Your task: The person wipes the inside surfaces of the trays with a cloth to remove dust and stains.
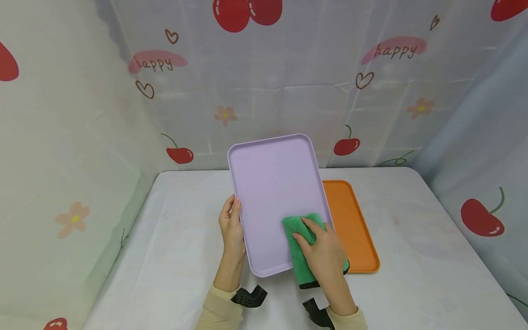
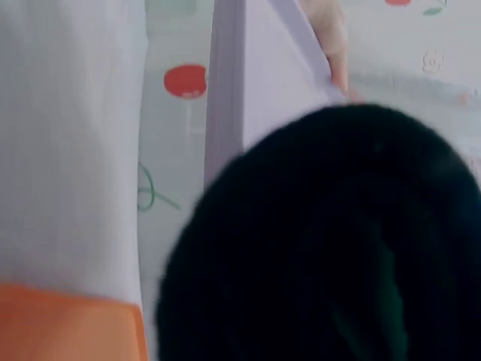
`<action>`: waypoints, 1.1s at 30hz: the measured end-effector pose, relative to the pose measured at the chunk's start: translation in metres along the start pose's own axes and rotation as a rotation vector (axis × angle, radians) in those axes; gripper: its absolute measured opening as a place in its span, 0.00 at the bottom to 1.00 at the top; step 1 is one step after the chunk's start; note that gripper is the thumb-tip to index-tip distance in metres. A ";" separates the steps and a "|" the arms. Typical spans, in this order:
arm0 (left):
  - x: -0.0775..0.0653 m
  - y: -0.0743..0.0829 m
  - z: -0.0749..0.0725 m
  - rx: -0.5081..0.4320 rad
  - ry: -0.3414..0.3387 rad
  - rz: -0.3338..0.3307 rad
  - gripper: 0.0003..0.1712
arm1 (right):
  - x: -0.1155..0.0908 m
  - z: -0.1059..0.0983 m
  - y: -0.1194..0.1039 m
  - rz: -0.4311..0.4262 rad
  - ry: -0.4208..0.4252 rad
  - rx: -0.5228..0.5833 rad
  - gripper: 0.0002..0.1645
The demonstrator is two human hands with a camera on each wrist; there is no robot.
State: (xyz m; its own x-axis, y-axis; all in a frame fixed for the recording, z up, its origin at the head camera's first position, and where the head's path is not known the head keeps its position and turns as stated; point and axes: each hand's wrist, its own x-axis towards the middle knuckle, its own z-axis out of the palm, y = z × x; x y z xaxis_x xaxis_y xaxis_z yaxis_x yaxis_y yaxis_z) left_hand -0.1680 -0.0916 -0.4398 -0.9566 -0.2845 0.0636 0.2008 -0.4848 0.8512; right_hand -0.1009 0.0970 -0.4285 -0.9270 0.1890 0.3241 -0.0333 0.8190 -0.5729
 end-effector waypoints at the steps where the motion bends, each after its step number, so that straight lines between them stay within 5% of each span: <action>1: 0.000 0.000 0.000 0.003 0.003 0.000 0.11 | 0.002 -0.002 0.004 0.020 0.000 0.004 0.28; 7: -0.001 0.000 0.000 0.000 0.010 0.005 0.11 | 0.008 -0.007 0.024 0.107 0.024 -0.008 0.28; 18: -0.001 -0.001 -0.001 -0.011 -0.019 0.015 0.11 | 0.004 0.000 0.028 0.134 0.057 0.022 0.28; 33: 0.001 -0.003 -0.004 -0.022 -0.016 0.018 0.13 | -0.005 0.008 0.017 0.065 0.074 -0.006 0.27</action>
State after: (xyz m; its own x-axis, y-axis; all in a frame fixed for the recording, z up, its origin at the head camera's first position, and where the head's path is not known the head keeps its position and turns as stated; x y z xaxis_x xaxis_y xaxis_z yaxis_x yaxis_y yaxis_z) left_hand -0.1690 -0.0934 -0.4443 -0.9561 -0.2798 0.0873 0.2223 -0.4981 0.8381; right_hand -0.0998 0.1057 -0.4456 -0.8971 0.2808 0.3412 0.0283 0.8071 -0.5897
